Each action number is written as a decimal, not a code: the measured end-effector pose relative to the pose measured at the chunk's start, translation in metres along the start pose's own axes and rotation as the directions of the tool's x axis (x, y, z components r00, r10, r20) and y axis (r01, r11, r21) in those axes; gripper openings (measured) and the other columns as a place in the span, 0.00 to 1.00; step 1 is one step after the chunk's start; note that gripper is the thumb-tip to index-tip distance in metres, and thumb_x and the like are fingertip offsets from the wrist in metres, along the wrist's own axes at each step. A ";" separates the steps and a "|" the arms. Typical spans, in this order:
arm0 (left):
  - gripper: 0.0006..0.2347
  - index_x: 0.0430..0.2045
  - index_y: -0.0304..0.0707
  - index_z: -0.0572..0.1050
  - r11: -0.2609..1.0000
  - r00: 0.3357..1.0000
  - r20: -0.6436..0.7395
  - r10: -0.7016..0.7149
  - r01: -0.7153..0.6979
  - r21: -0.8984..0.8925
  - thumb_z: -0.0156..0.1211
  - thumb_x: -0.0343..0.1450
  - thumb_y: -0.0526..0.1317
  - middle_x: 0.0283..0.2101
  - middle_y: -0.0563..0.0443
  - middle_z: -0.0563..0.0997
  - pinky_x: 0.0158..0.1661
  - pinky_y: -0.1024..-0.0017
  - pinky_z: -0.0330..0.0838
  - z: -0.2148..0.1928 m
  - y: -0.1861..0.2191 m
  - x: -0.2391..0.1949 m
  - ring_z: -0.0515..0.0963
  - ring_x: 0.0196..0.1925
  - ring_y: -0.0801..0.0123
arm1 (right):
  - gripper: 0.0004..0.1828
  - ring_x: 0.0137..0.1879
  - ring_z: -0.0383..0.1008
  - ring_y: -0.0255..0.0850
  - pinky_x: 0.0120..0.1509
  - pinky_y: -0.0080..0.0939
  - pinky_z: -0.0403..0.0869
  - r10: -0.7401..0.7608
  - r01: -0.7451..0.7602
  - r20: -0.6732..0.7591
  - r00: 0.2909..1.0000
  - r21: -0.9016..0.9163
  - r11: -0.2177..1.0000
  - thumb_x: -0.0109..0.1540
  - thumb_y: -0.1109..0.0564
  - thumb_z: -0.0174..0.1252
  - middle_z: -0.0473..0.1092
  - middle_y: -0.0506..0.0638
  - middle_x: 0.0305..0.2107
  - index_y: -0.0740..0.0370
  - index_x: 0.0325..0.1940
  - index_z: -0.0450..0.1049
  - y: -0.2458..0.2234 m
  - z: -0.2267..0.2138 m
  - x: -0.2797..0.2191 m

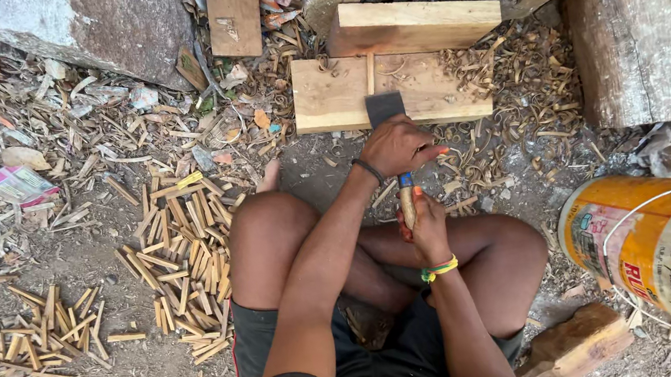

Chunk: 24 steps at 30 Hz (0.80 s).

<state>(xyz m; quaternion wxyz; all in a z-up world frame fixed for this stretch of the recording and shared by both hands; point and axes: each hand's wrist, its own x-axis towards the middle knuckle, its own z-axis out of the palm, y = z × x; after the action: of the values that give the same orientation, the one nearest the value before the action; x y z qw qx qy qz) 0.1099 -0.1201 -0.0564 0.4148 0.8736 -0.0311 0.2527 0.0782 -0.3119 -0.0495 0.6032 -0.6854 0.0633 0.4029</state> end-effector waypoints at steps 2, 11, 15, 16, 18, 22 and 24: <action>0.19 0.18 0.41 0.81 0.999 0.999 0.003 -0.037 0.037 0.005 0.60 0.71 0.56 0.23 0.48 0.83 0.45 0.62 0.75 0.000 0.001 0.000 0.83 0.32 0.56 | 0.21 0.14 0.57 0.33 0.16 0.34 0.55 0.006 -0.006 -0.012 1.000 -0.021 1.000 0.72 0.43 0.41 0.66 0.49 0.18 0.61 0.40 0.70 0.000 0.001 0.000; 0.22 0.23 0.42 0.82 0.989 0.986 0.078 -0.150 0.149 0.017 0.50 0.75 0.58 0.28 0.47 0.83 0.41 0.56 0.75 0.001 -0.011 -0.003 0.83 0.36 0.53 | 0.22 0.15 0.56 0.33 0.16 0.33 0.55 0.018 -0.020 -0.061 0.998 -0.036 0.999 0.73 0.42 0.41 0.65 0.49 0.18 0.61 0.40 0.69 0.006 0.018 -0.003; 0.21 0.24 0.43 0.83 0.984 0.980 0.096 -0.175 0.172 0.038 0.51 0.74 0.58 0.28 0.48 0.84 0.42 0.57 0.76 0.004 -0.017 -0.003 0.84 0.36 0.54 | 0.23 0.15 0.57 0.34 0.17 0.34 0.55 0.054 -0.065 -0.112 0.992 -0.099 0.993 0.73 0.41 0.40 0.65 0.49 0.18 0.61 0.39 0.71 0.005 0.020 -0.002; 0.21 0.23 0.43 0.83 0.979 0.966 0.158 -0.205 0.200 0.048 0.52 0.75 0.58 0.28 0.48 0.84 0.42 0.57 0.76 0.006 -0.017 -0.004 0.84 0.37 0.55 | 0.23 0.15 0.58 0.34 0.16 0.34 0.56 0.035 -0.043 -0.085 0.996 -0.099 0.994 0.72 0.42 0.40 0.65 0.49 0.18 0.61 0.38 0.70 0.007 0.017 -0.001; 0.19 0.24 0.44 0.83 0.977 0.969 0.123 -0.212 0.206 0.063 0.54 0.74 0.57 0.28 0.49 0.85 0.41 0.58 0.77 0.012 -0.016 -0.005 0.84 0.36 0.56 | 0.23 0.15 0.59 0.35 0.16 0.36 0.58 -0.008 0.005 -0.028 1.000 -0.093 0.996 0.72 0.43 0.41 0.65 0.50 0.18 0.63 0.37 0.68 0.009 0.011 0.004; 0.18 0.23 0.45 0.82 0.990 0.989 -0.080 -0.127 0.132 0.053 0.55 0.73 0.56 0.28 0.51 0.85 0.40 0.59 0.77 0.020 -0.016 -0.001 0.84 0.35 0.58 | 0.23 0.15 0.59 0.35 0.16 0.36 0.58 0.046 -0.057 -0.058 0.997 -0.191 0.980 0.71 0.42 0.40 0.66 0.49 0.18 0.62 0.37 0.69 -0.002 -0.002 0.012; 0.18 0.23 0.44 0.82 0.980 0.982 -0.016 -0.188 0.189 0.056 0.55 0.73 0.56 0.26 0.49 0.84 0.39 0.58 0.77 0.021 -0.015 -0.001 0.84 0.34 0.56 | 0.25 0.15 0.59 0.35 0.17 0.36 0.58 0.032 -0.042 -0.045 0.998 -0.254 0.966 0.72 0.41 0.40 0.65 0.49 0.17 0.62 0.37 0.69 -0.008 -0.004 0.010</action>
<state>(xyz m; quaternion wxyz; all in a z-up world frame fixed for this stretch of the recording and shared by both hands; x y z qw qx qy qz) 0.1217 -0.1255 -0.0786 0.4118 0.8828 0.0612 0.2176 0.0915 -0.3089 -0.0495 0.5009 -0.7641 0.0360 0.4049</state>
